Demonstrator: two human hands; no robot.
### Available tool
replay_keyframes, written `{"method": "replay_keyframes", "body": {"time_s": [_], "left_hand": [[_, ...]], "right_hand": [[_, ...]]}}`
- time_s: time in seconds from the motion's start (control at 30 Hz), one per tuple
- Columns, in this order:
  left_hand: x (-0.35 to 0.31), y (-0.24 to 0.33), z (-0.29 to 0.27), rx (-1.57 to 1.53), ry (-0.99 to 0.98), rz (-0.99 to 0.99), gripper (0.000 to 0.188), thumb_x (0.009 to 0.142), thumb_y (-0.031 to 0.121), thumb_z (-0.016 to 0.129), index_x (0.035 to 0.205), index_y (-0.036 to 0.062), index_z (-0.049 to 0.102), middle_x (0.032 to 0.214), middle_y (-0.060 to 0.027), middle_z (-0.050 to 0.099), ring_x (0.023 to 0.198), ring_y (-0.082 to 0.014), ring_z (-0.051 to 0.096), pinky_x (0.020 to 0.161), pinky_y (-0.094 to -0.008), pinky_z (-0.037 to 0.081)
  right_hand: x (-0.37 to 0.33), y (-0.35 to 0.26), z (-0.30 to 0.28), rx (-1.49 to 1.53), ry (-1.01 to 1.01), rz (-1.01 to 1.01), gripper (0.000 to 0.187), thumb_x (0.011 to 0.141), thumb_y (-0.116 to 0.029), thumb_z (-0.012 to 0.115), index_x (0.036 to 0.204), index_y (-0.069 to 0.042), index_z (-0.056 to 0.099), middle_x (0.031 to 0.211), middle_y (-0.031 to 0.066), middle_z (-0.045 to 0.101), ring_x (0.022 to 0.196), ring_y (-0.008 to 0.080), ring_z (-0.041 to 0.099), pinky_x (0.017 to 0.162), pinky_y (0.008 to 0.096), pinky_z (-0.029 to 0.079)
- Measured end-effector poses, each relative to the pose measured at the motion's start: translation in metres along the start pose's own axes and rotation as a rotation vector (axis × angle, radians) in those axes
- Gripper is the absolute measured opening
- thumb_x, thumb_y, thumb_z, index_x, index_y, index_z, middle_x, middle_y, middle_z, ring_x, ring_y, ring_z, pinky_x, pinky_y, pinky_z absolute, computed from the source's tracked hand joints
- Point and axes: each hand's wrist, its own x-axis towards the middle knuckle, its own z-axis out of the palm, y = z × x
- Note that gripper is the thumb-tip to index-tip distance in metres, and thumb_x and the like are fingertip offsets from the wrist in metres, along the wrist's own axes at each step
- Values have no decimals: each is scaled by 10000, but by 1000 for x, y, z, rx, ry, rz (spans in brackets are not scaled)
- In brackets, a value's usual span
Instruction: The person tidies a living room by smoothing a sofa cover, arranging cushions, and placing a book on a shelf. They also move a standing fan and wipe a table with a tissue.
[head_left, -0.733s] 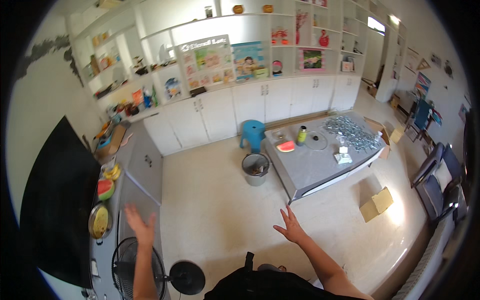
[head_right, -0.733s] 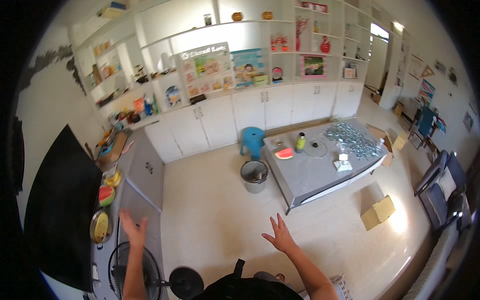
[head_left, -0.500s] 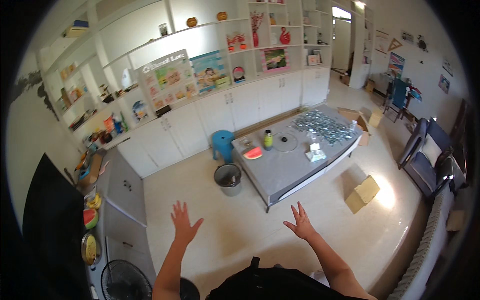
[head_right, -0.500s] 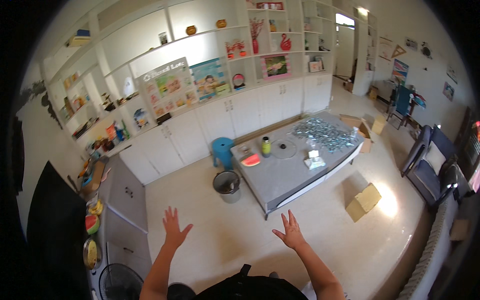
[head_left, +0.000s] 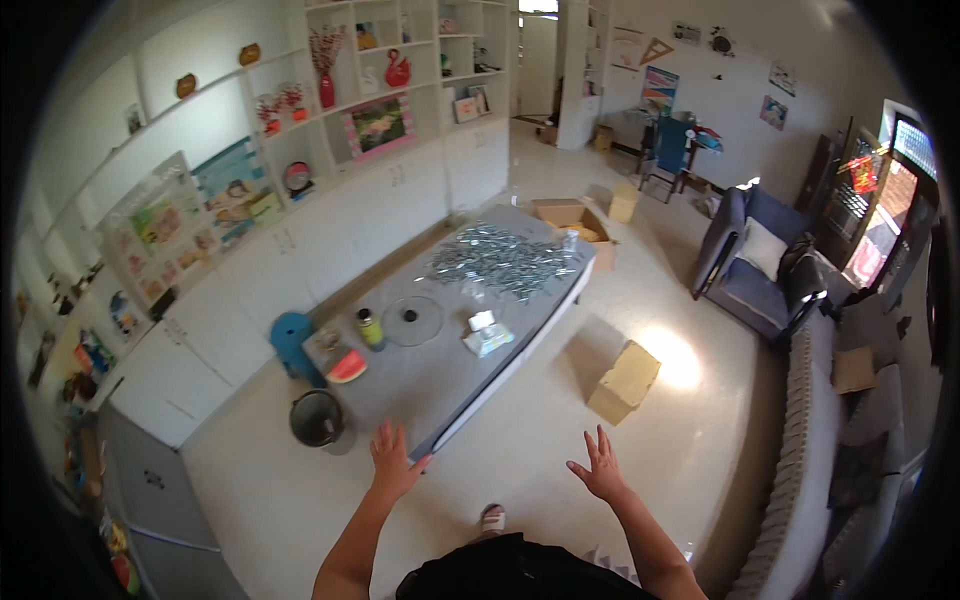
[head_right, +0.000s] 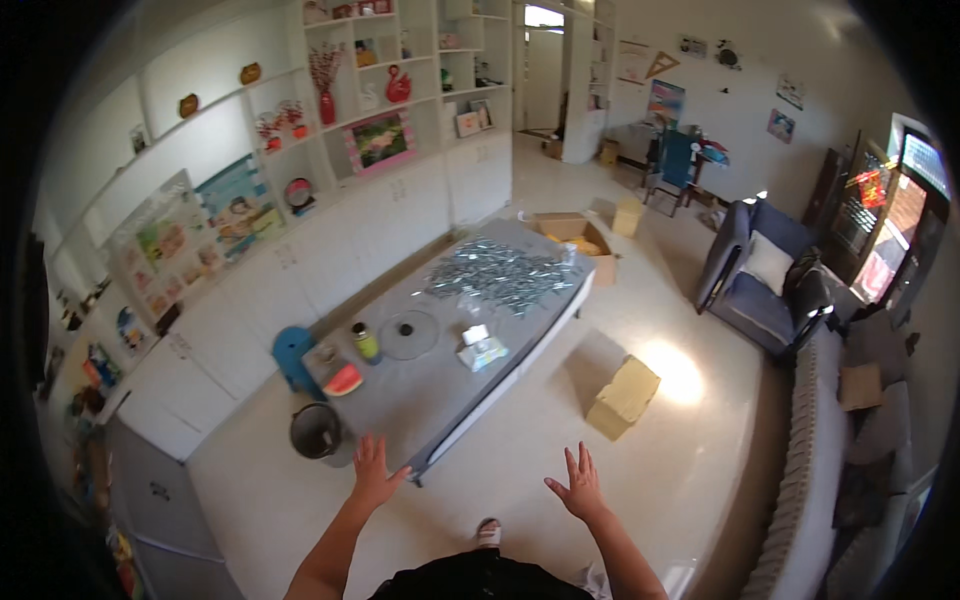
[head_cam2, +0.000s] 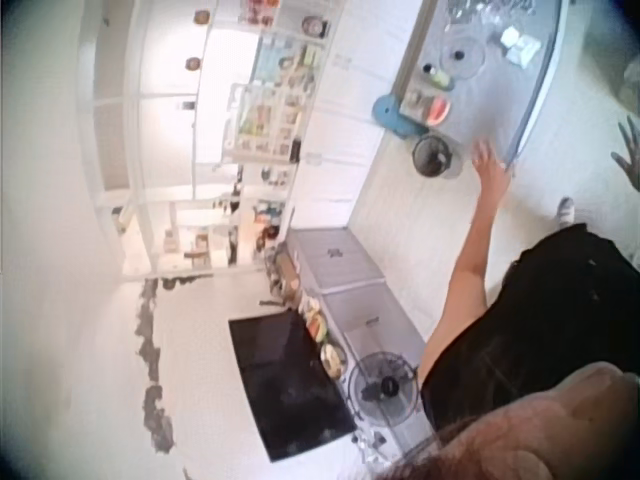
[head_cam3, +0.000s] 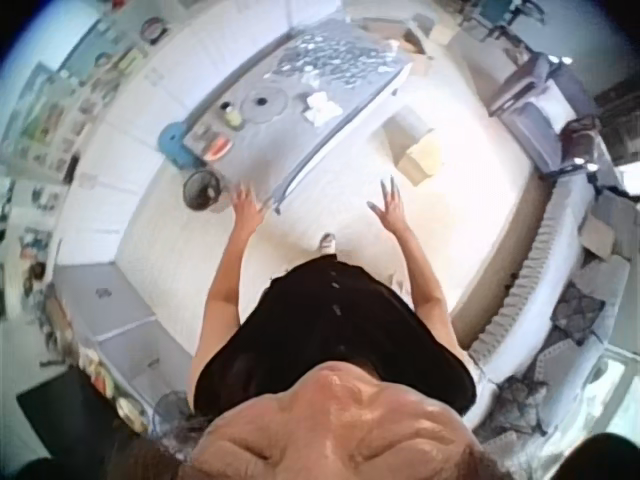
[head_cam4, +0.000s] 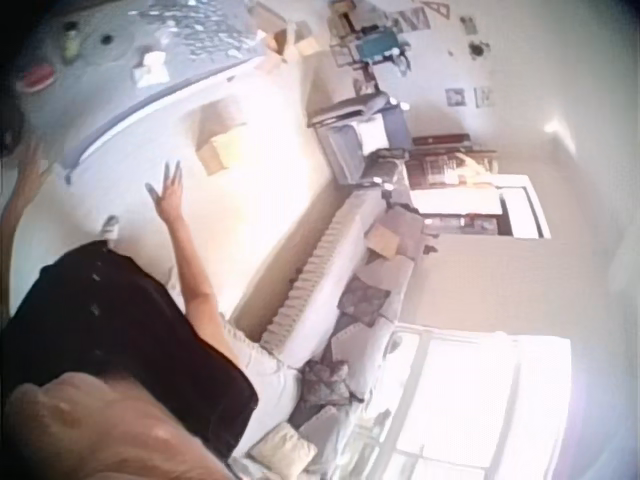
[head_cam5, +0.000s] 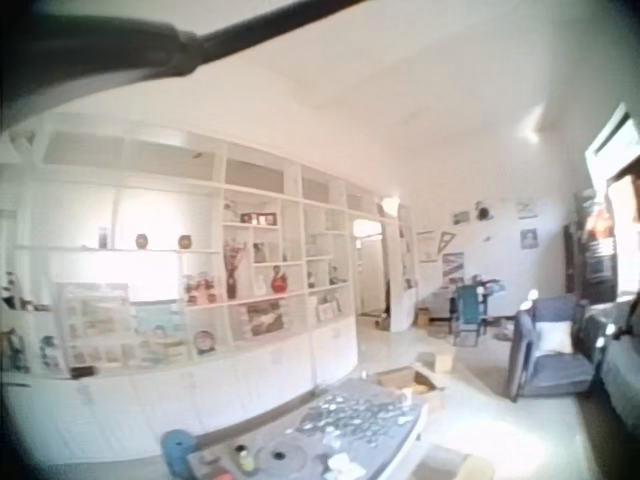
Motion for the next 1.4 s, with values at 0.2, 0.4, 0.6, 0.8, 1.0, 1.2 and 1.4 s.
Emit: {"method": "replay_keyframes", "body": {"time_s": [0.2, 0.4, 0.6, 0.8, 1.0, 1.2, 1.4], "left_hand": [[156, 70, 64, -9, 32, 192, 885, 760, 487, 652, 1365, -29, 263, 1434, -305, 141, 1321, -469, 163, 1031, -592, 168], [293, 152, 114, -71, 39, 309, 885, 748, 476, 665, 1366, -22, 273, 1441, -292, 140, 1313, -477, 174, 1029, -578, 193], [386, 188, 165, -90, 88, 236, 890, 753, 457, 663, 1376, -29, 252, 1438, -313, 136, 1302, -497, 181, 1028, -573, 194], [445, 211, 169, -130, 105, 119, 882, 767, 456, 647, 1376, -36, 242, 1435, -331, 106, 1303, -504, 167, 1032, -571, 192], [509, 191, 176, -129, 81, -8, 871, 770, 451, 653, 1358, -55, 258, 1405, -359, 143, 1285, -501, 201, 1021, -565, 215], [598, 188, 183, -177, 50, 39, 840, 785, 433, 645, 1356, -52, 265, 1400, -364, 159, 1286, -495, 206, 1036, -543, 209], [645, 203, 165, -238, 73, 82, 848, 796, 451, 629, 1373, -41, 250, 1417, -356, 131, 1294, -490, 202, 1047, -536, 196]], "right_hand": [[71, 70, -70, 18, 152, 124, 785, 809, -402, 650, 1396, -44, 271, 1452, 263, 160, 1317, 426, 223, 1059, 482, 257], [158, 150, -81, 46, 156, 168, 779, 809, -414, 649, 1391, -46, 285, 1449, 270, 155, 1326, 428, 205, 1063, 475, 253], [291, 227, -106, 32, 18, 139, 776, 836, -428, 614, 1409, -56, 246, 1465, 263, 100, 1344, 423, 170, 1077, 465, 242], [429, 282, -128, 33, -86, 19, 792, 842, -479, 574, 1428, -86, 214, 1473, 247, 89, 1339, 421, 178, 1072, 479, 243], [543, 275, -128, 80, -132, -94, 776, 839, -453, 592, 1420, -86, 230, 1475, 229, 98, 1332, 425, 194, 1064, 492, 257], [591, 255, -133, 54, -229, 28, 766, 848, -439, 592, 1414, -65, 238, 1485, 218, 70, 1347, 397, 186, 1069, 465, 266], [620, 254, -121, 112, -248, 76, 787, 847, -473, 573, 1421, -65, 221, 1482, 228, 67, 1350, 420, 153, 1077, 484, 231]]}}
